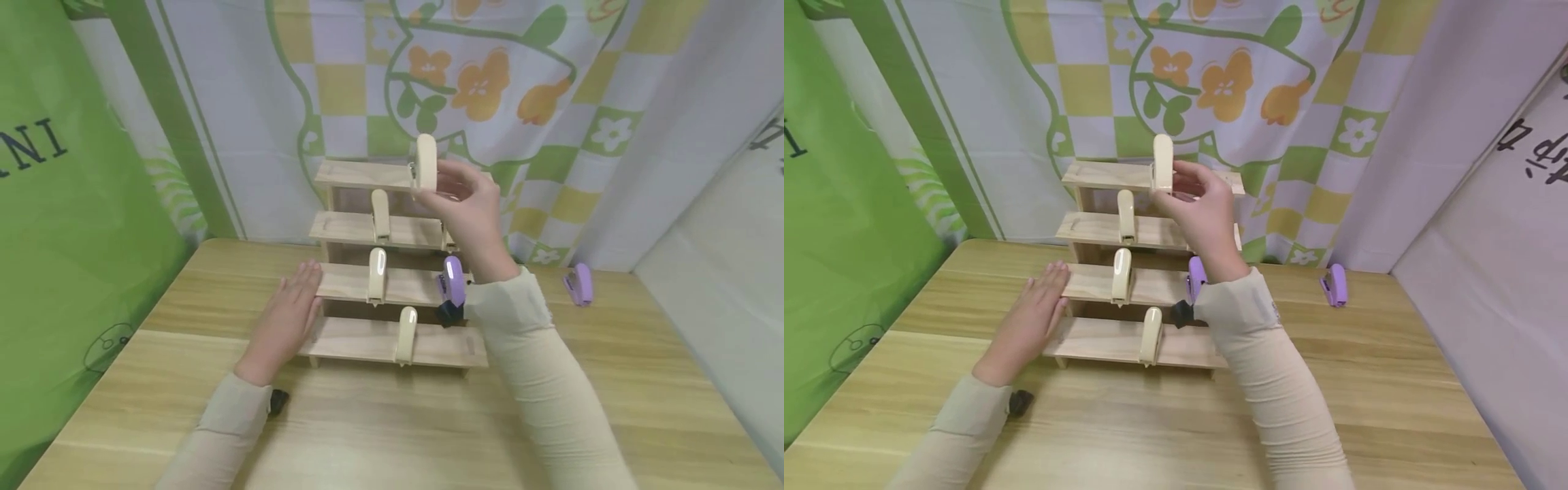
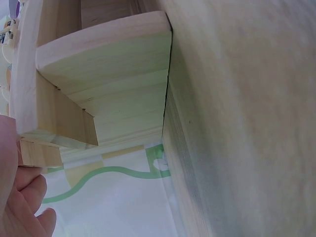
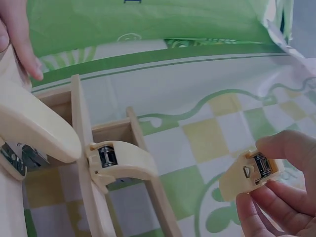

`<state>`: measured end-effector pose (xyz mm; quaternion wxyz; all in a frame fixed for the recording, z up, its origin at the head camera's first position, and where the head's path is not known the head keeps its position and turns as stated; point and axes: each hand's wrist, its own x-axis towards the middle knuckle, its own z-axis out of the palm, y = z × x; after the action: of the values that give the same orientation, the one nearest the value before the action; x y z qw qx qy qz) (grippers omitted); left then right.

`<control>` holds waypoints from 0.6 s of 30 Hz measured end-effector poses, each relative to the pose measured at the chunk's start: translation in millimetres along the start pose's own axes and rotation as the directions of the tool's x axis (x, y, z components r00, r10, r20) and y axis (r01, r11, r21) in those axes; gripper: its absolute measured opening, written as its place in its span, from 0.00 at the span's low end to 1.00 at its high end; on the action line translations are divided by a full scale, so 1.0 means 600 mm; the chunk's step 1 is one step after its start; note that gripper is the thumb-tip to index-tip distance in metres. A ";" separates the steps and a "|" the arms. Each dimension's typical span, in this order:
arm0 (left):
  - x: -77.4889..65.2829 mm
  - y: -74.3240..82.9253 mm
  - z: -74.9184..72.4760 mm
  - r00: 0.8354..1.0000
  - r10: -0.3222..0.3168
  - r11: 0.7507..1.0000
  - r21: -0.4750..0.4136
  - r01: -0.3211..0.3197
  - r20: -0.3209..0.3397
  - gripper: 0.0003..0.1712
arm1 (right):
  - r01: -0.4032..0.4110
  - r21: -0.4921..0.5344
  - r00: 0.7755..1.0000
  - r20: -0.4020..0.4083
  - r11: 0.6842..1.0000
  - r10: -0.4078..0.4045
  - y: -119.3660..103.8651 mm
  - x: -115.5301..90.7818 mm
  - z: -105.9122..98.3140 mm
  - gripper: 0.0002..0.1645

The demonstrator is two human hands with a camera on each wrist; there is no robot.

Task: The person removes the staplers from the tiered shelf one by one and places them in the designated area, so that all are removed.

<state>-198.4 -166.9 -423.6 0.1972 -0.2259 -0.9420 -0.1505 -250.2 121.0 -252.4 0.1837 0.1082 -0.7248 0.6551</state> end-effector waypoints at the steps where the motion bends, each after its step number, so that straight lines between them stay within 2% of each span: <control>1: 0.000 0.000 0.001 1.000 0.000 1.000 0.000 0.000 -0.001 0.33 | 0.000 0.005 1.000 -0.006 1.000 0.000 -0.002 -0.006 -0.008 0.26; 5: 0.000 -0.001 0.003 1.000 -0.006 1.000 0.003 0.007 -0.005 0.34 | -0.014 0.010 0.999 -0.032 1.000 0.014 -0.008 -0.030 -0.044 0.27; 9: -0.002 -0.002 0.004 1.000 -0.008 1.000 -0.004 0.008 -0.005 0.33 | -0.061 0.013 0.995 -0.073 0.998 0.062 -0.004 -0.055 -0.089 0.30; 18: -0.001 -0.001 0.003 1.000 0.006 1.000 -0.005 -0.006 -0.022 0.33 | -0.124 -0.032 0.973 -0.200 0.992 0.116 0.052 -0.089 -0.184 0.29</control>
<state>-198.5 -167.0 -425.5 0.2077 -0.2277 -0.9387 -0.1546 -200.3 229.5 -294.7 0.2173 -0.0055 -0.7223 0.6565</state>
